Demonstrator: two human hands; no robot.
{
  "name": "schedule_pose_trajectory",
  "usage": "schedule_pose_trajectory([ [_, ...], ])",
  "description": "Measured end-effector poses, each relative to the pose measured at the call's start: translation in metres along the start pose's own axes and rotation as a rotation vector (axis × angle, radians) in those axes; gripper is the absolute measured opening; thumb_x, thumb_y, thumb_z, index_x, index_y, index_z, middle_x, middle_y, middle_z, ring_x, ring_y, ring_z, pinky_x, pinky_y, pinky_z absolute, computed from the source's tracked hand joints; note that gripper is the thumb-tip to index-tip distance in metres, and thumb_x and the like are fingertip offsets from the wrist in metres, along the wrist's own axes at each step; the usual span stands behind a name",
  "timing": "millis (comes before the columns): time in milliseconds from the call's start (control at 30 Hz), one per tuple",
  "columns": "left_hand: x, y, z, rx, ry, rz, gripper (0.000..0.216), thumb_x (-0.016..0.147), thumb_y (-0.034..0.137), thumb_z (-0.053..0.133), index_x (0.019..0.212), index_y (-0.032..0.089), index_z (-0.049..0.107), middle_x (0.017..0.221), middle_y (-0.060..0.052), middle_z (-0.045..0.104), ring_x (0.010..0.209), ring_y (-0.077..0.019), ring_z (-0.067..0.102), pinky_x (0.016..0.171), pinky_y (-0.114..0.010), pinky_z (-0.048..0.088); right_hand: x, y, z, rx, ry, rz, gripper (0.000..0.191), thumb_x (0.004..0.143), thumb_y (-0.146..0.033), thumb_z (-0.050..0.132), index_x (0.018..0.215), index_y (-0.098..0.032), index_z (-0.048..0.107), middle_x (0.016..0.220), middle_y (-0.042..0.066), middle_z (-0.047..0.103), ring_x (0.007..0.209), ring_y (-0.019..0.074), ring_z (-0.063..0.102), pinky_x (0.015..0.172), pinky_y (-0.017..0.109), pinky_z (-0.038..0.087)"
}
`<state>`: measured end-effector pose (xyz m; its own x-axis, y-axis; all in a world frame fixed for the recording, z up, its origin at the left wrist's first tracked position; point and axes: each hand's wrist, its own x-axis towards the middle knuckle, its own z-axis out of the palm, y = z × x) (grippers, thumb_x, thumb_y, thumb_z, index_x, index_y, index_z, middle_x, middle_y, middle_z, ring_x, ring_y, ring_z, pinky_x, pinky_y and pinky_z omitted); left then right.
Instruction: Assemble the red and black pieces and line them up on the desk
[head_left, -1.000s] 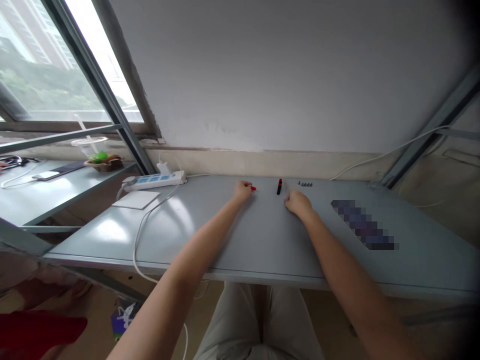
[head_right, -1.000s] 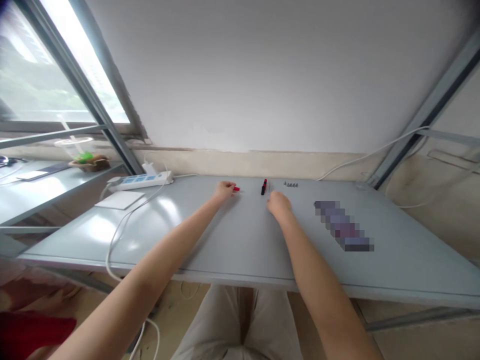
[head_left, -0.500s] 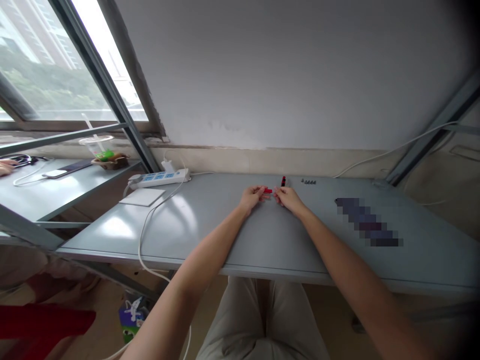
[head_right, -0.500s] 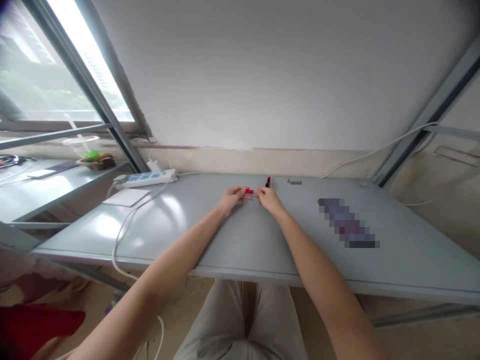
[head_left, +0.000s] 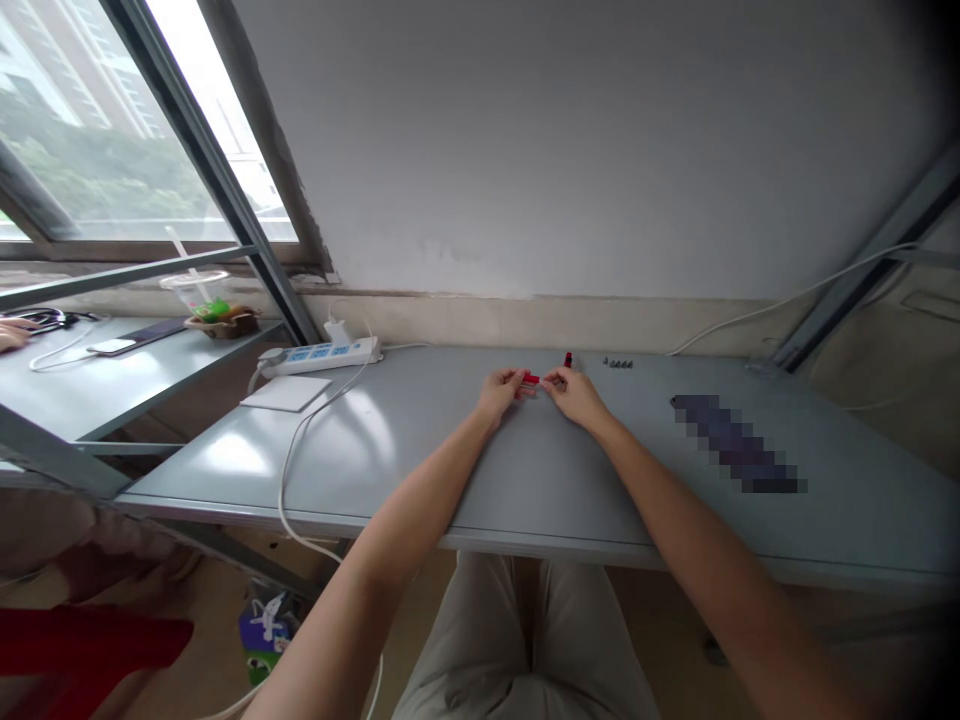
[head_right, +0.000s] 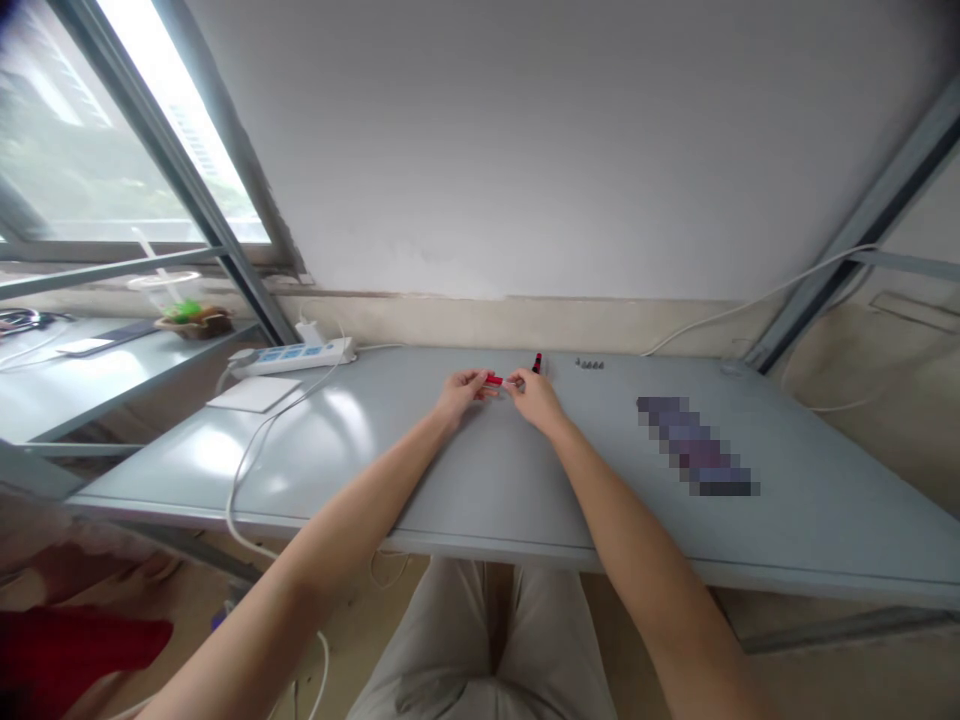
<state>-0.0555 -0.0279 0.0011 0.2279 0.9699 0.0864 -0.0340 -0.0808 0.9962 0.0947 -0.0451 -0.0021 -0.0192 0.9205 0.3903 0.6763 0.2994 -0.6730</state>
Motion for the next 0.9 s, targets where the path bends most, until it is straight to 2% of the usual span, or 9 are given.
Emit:
schedule_pose_trajectory([
  [100, -0.001, -0.001, 0.001, 0.009, -0.012, 0.008, 0.020, 0.083, 0.028, 0.048, 0.086, 0.011, 0.058, 0.090, -0.011, 0.066, 0.059, -0.0100, 0.061, 0.056, -0.022, 0.042, -0.001, 0.000, -0.004, -0.094, -0.002, -0.076, 0.011, 0.077, -0.025, 0.053, 0.082, -0.016, 0.058, 0.079, 0.005, 0.062, 0.071, 0.0144, 0.055, 0.068, 0.027, 0.041],
  [200, -0.002, -0.001, 0.000, 0.020, -0.002, 0.015, 0.023, 0.081, 0.033, 0.050, 0.083, 0.012, 0.058, 0.086, -0.010, 0.066, 0.054, -0.0088, 0.058, 0.054, -0.023, 0.041, -0.002, -0.001, -0.007, -0.215, 0.022, -0.153, 0.010, 0.075, -0.023, 0.054, 0.081, -0.017, 0.059, 0.086, 0.006, 0.060, 0.077, 0.0155, 0.055, 0.070, 0.027, 0.041],
  [300, -0.002, -0.001, 0.000, -0.003, -0.036, 0.027, 0.024, 0.074, 0.033, 0.059, 0.086, 0.012, 0.059, 0.087, -0.009, 0.065, 0.055, -0.0079, 0.057, 0.055, -0.022, 0.040, -0.004, -0.003, -0.010, -0.317, 0.037, -0.171, 0.011, 0.076, -0.023, 0.053, 0.084, -0.018, 0.059, 0.092, 0.007, 0.057, 0.082, 0.0167, 0.054, 0.071, 0.027, 0.040],
  [433, -0.002, 0.000, 0.000, -0.038, -0.111, 0.037, 0.026, 0.068, 0.030, 0.065, 0.086, 0.012, 0.060, 0.087, -0.009, 0.065, 0.057, -0.0072, 0.055, 0.055, -0.022, 0.040, -0.004, -0.007, -0.014, -0.428, 0.017, -0.111, 0.015, 0.076, -0.022, 0.053, 0.088, -0.018, 0.060, 0.095, 0.008, 0.057, 0.084, 0.0174, 0.054, 0.069, 0.027, 0.040],
  [600, -0.001, 0.002, 0.000, -0.013, -0.018, 0.039, 0.025, 0.069, 0.033, 0.063, 0.085, 0.013, 0.061, 0.086, -0.007, 0.064, 0.058, -0.0073, 0.054, 0.055, -0.021, 0.039, -0.002, -0.002, -0.027, -0.545, -0.067, 0.128, 0.015, 0.072, -0.021, 0.056, 0.086, -0.018, 0.062, 0.084, 0.007, 0.062, 0.076, 0.0177, 0.056, 0.065, 0.026, 0.038],
  [733, 0.003, -0.004, 0.007, 0.268, 0.040, 0.093, 0.019, 0.068, 0.030, 0.062, 0.076, 0.014, 0.063, 0.072, -0.005, 0.062, 0.058, -0.0096, 0.052, 0.056, -0.023, 0.039, 0.001, 0.012, -0.037, -0.561, -0.082, 0.258, 0.012, 0.070, -0.022, 0.057, 0.078, -0.018, 0.065, 0.079, 0.007, 0.064, 0.073, 0.0173, 0.057, 0.061, 0.025, 0.038],
  [900, 0.011, -0.004, 0.027, 0.750, -0.046, 0.236, 0.011, 0.067, 0.025, 0.062, 0.072, 0.016, 0.063, 0.070, -0.006, 0.062, 0.064, -0.0143, 0.054, 0.062, -0.026, 0.039, 0.003, 0.023, -0.038, -0.528, -0.075, 0.299, 0.013, 0.069, -0.027, 0.060, 0.075, -0.017, 0.066, 0.078, 0.007, 0.065, 0.071, 0.0165, 0.058, 0.060, 0.024, 0.038],
])
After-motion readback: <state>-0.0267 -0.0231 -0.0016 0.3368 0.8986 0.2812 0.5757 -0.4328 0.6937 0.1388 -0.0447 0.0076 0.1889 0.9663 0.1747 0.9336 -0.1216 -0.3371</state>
